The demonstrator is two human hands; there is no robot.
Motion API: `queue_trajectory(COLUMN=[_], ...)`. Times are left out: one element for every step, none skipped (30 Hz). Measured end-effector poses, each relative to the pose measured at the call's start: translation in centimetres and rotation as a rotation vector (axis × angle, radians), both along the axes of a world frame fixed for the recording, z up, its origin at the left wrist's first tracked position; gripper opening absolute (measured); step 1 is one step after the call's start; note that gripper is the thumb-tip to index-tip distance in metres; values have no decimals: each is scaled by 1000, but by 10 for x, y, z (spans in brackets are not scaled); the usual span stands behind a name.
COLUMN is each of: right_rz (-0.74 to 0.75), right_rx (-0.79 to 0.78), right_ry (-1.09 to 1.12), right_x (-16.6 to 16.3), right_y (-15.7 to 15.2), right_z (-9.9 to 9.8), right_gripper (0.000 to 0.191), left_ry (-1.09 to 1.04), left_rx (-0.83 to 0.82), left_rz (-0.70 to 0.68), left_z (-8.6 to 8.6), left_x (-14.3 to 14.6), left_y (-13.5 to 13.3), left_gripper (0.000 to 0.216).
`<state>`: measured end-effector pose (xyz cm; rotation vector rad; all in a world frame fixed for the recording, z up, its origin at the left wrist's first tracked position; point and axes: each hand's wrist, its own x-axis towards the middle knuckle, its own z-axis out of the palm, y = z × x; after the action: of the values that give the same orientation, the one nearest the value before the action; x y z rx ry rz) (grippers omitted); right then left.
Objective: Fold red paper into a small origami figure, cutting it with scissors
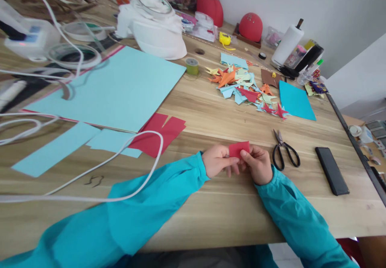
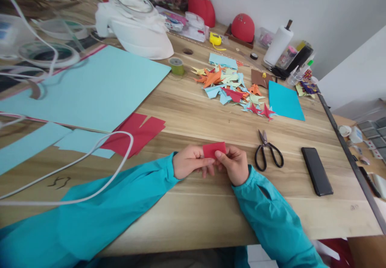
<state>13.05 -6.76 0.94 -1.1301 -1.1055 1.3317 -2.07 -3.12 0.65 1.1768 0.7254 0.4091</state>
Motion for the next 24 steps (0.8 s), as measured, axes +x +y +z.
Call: queue_trajectory(right_rz=[-8,-16,-21,-23,-22,-18,-14,-11,-8,-5,1,7,14,23,34,46,58,72,89,106,121,134,143,145], right_rx=[-23,-53,-86,-118,-142,-154,-152,-139,-118,-91,-63,-36,-15,0,13,23,27,26,16,1,-19,-39,-57,-71], right_ry=[21,40,55,67,76,80,77,66,49,29,7,-14,-32,-46,-56,-62,-67,-71,-73,-71,-64,-50,-30,-10], right_x=[1,1,2,2,3,3,3,4,4,4,4,3,2,2,1,0,-1,-1,-1,-1,0,1,1,2], right_y=[0,0,1,1,2,2,3,3,3,3,2,1,1,0,-1,-1,-2,-2,-2,-2,-1,-1,-1,-1], right_z=[-2,-3,-4,-5,-5,-5,-6,-6,-5,-5,-4,-4,-2,-1,1,3,4,5,6,6,6,5,4,3], right_gripper=[29,32,34,35,37,37,37,37,36,35,34,33,32,30,29,28,27,27,26,27,27,28,28,29], left_ry=[-8,-15,-21,-28,-35,-41,-44,-45,-45,-47,-49,-51,-54,-55,-55,-56,-61,-70,-79,-87,-94,-99,-101,-100], left_rx=[-4,-8,-11,-12,-13,-13,-16,-21,-26,-27,-23,-13,-1,12,24,34,47,61,74,85,91,93,93,93], left_rz=[-2,-5,-13,-18,-16,-9,2,14,27,40,52,64,76,86,90,89,89,86,79,71,63,59,55,48], left_z=[0,1,2,2,3,5,6,7,8,9,10,10,10,10,9,8,7,6,6,5,5,5,5,4], left_x=[0,0,0,-1,-1,-1,-1,-2,-2,-2,-2,-1,-1,0,1,1,1,2,1,1,0,0,-1,-2], left_y=[0,1,1,1,1,0,0,-1,-1,-2,-3,-3,-4,-4,-4,-4,-5,-5,-5,-6,-6,-6,-6,-6], left_gripper=[25,25,26,26,27,26,26,26,25,25,25,25,25,26,27,28,28,28,27,26,25,24,23,23])
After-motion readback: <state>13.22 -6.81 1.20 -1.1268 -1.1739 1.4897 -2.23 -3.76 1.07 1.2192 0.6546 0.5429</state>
